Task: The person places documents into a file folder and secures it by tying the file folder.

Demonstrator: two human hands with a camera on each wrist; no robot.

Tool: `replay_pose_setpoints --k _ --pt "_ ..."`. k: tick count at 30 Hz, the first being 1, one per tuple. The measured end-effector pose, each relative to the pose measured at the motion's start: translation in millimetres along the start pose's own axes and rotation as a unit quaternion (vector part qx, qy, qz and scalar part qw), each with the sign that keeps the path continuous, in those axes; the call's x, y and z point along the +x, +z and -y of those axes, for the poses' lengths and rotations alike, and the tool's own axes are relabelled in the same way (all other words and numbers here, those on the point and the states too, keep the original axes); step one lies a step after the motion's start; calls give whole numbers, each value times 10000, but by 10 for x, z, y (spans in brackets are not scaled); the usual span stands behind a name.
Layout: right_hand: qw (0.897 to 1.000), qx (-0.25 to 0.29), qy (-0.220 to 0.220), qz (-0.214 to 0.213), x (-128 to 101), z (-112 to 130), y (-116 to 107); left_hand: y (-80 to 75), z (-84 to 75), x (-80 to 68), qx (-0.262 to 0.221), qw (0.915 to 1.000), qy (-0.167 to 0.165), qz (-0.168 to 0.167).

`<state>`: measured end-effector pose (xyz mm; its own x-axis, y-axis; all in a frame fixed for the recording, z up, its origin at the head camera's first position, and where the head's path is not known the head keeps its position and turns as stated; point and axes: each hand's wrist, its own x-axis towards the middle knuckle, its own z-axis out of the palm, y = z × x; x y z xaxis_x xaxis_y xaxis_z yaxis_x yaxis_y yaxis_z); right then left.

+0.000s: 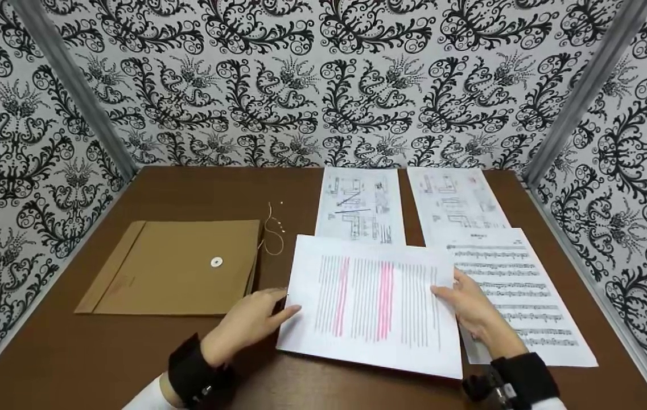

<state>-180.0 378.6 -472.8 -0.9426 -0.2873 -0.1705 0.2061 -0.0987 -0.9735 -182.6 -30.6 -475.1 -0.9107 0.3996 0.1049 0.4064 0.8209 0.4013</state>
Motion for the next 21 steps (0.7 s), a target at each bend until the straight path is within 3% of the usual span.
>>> replay_pose_setpoints --k 14,21 --pt "9981 -201 194 -544 78 5 54 -83 61 71 -809 9952 17 -560" --pt "9988 -79 37 -482 147 11 129 -119 143 104 -1864 9812 176 -476"
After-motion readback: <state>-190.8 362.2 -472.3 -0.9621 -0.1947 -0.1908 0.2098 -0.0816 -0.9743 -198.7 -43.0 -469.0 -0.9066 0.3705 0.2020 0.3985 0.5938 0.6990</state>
